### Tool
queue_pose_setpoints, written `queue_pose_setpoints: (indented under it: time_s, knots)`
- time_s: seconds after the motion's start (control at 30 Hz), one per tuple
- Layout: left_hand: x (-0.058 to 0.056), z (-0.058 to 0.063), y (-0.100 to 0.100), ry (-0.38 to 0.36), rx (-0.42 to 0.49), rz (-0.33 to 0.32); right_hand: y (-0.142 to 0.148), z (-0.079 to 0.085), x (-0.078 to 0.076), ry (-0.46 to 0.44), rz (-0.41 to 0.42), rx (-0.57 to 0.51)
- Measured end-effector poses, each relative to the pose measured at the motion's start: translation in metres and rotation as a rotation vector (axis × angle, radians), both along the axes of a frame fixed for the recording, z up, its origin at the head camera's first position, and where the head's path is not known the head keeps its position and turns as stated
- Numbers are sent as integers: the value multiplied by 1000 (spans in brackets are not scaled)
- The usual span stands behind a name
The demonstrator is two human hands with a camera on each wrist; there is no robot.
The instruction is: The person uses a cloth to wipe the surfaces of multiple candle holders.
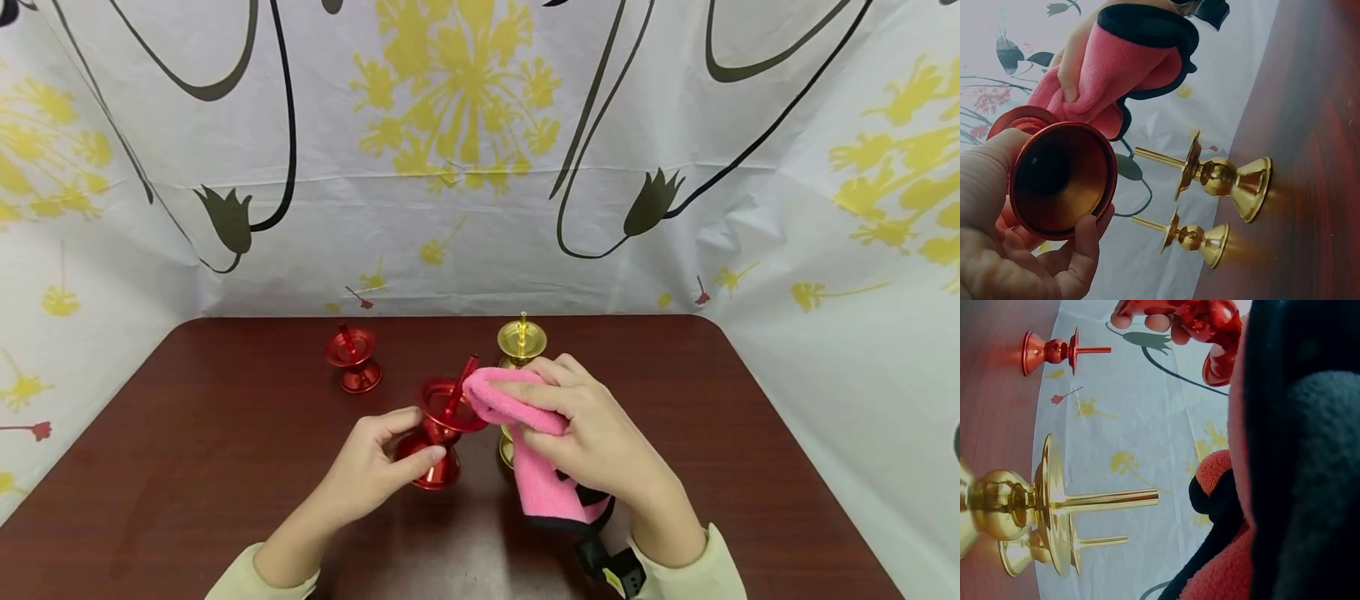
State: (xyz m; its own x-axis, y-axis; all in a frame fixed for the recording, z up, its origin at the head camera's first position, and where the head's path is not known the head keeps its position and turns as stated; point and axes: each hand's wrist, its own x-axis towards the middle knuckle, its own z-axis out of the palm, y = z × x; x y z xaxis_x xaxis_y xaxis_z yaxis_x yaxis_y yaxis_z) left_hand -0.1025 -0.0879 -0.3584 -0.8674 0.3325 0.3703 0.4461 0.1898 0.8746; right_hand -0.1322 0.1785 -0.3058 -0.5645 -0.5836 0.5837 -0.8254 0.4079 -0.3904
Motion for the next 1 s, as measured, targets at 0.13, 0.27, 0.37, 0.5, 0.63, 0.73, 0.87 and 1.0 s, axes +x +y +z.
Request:
queue_pose_setpoints:
  time_s: [0.13,0.27,0.37,0.5,0.63,0.73,0.87,1.0]
  knots:
    - [0,3,-2,2,-14,26,2,1,1,-36,33,23]
    - [1,5,-3,-13,-22,47,3,1,1,-97,95,43]
    - [1,5,-4,-12,-24,53,4,1,0,-104,131,59]
    - [2,5,-4,-20,-5,53,4,1,0,-96,131,69]
    - [2,5,-5,-6,14,51,2,0,1,-93,108,54]
    - [2,4,-6,10,31,42,1,1,1,-82,85,38]
    - [2,4,-7,28,55,34,3,2,1,-39,44,-1]
    - [2,4,-8,35,65,45,3,2,0,17,15,-82]
